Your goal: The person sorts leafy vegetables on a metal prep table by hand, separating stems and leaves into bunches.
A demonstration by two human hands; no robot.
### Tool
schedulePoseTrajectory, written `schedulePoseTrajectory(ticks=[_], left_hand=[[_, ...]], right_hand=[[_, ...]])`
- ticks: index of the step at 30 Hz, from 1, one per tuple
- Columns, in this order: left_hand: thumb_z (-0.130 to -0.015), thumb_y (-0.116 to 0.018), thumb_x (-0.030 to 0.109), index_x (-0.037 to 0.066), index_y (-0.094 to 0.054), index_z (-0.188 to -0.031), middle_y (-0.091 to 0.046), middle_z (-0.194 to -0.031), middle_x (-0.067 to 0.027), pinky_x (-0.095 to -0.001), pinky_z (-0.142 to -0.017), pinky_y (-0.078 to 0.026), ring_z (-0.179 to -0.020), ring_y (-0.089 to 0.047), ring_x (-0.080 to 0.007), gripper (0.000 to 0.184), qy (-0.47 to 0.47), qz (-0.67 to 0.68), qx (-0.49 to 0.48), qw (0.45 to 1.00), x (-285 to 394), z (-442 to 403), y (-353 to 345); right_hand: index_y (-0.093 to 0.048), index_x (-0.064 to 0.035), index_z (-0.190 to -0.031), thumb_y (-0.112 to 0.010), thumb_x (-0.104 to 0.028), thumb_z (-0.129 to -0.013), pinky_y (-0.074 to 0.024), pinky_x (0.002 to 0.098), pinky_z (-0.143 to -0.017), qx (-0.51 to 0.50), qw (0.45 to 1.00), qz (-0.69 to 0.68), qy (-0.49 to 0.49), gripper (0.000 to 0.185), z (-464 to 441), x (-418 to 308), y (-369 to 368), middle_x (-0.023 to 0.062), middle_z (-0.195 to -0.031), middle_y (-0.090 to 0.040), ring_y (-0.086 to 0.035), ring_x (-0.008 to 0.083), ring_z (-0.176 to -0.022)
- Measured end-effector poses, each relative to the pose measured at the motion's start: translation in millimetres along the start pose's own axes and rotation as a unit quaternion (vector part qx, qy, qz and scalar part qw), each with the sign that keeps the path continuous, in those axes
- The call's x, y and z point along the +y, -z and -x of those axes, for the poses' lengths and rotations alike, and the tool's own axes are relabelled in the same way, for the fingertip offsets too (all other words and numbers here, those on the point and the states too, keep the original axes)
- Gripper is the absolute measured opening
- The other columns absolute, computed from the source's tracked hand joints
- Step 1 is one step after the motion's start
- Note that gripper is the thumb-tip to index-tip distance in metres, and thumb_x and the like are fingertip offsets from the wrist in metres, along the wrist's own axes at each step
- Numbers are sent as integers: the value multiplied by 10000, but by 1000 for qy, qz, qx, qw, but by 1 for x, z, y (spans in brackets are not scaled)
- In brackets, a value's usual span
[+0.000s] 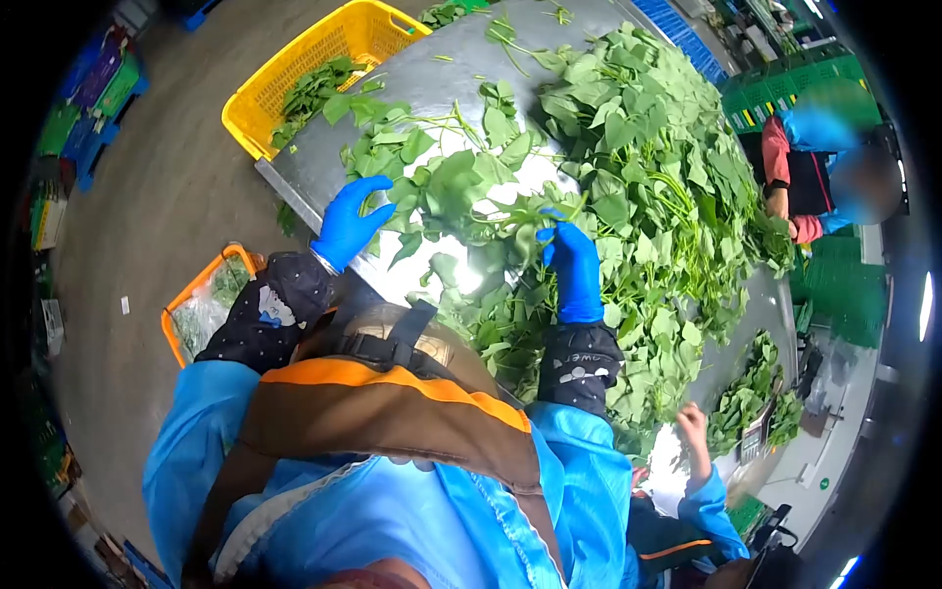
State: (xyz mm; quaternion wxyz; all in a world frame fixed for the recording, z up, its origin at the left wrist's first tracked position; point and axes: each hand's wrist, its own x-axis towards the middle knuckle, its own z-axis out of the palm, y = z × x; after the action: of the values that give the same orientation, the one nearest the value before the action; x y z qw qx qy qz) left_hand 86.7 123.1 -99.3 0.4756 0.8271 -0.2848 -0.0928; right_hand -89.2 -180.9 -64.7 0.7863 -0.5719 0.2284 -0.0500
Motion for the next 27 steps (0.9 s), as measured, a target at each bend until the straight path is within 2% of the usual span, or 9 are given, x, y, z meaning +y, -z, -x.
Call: schedulePoseTrajectory(ticks=[4, 6, 8, 14, 16, 20, 22, 24, 27], left_hand=[[-676, -684, 188, 123, -522, -1137, -499, -1172, -99, -425, -930, -341, -1098, -444, -314, 493, -171, -183, 8, 968, 39, 10, 2], [-685, -667, 197, 137, -519, -1148, -478, -1212, -91, -446, -948, -319, -1134, -424, -297, 490, -238, -163, -79, 954, 76, 12, -4], [-698, -646, 220, 173, -481, -1209, -414, -1292, -79, -455, -985, -283, -1192, -378, -282, 539, -329, -150, -163, 918, 83, 18, -30], [-709, -609, 454, 265, -345, -1318, -282, -1393, -37, -478, -1048, -138, -1252, -289, -275, 691, -242, -356, -207, 879, 26, -24, -79], [-708, -615, 439, 274, -351, -1315, -273, -1398, -40, -481, -1047, -134, -1242, -299, -280, 682, -180, -377, -200, 886, 20, -36, -66], [-710, -644, 335, 250, -443, -1257, -295, -1379, -56, -482, -1055, -109, -1271, -250, -285, 589, -148, -405, -143, 891, 7, -50, -32], [-717, -635, 252, 181, -512, -1189, -408, -1300, -90, -459, -1016, -223, -1201, -360, -269, 493, -192, -395, -86, 894, 15, -46, -29], [-710, -647, 177, 154, -548, -1148, -488, -1214, -87, -421, -943, -326, -1122, -444, -273, 450, -233, -214, -55, 947, 39, -39, -32], [-760, -621, 91, 88, -616, -1032, -625, -948, -86, -318, -741, -462, -853, -597, -217, 272, -180, 98, -115, 972, 88, -23, -42]], right_hand=[[-254, -113, -1363, -477, -288, -890, -427, 247, -728, -56, 976, -198, 68, 551, 8, -51, -74, 113, -1256, -446, -534, 129, -858], [-259, -110, -1362, -516, -257, -870, -436, 256, -716, 30, 988, 125, 87, 574, 11, -79, -76, 116, -1253, -455, -555, 151, -805], [-431, -154, -1265, -635, -232, -774, -455, 273, -616, 246, 843, 448, 165, 537, 11, -68, -53, 115, -1043, -602, -579, 178, -684], [-587, -122, -942, -647, -460, -692, -456, 387, -596, 206, 715, 665, -63, 425, 39, 15, -18, 112, -842, -627, -600, 295, -740], [-538, -116, -856, -645, -364, -697, -457, 421, -627, 235, 654, 718, -44, 314, 42, 46, 2, 115, -828, -593, -583, 327, -741], [-551, -102, -932, -609, -123, -656, -453, 368, -592, 358, 718, 596, 28, 284, 66, 20, 24, 97, -789, -593, -587, 256, -673], [-563, -76, -1002, -590, -92, -683, -441, 298, -583, 340, 872, 352, -28, 320, 73, 20, 57, 50, -770, -581, -561, 168, -645], [-543, -27, -1071, -526, -25, -750, -423, 209, -596, 283, 958, -4, 50, 321, 81, 0, 54, 32, -840, -568, -536, 105, -690], [-518, -13, -1095, -521, -98, -791, -440, 241, -723, 211, 972, 10, 106, 315, 76, -22, 21, 54, -907, -578, -554, 123, -778]])
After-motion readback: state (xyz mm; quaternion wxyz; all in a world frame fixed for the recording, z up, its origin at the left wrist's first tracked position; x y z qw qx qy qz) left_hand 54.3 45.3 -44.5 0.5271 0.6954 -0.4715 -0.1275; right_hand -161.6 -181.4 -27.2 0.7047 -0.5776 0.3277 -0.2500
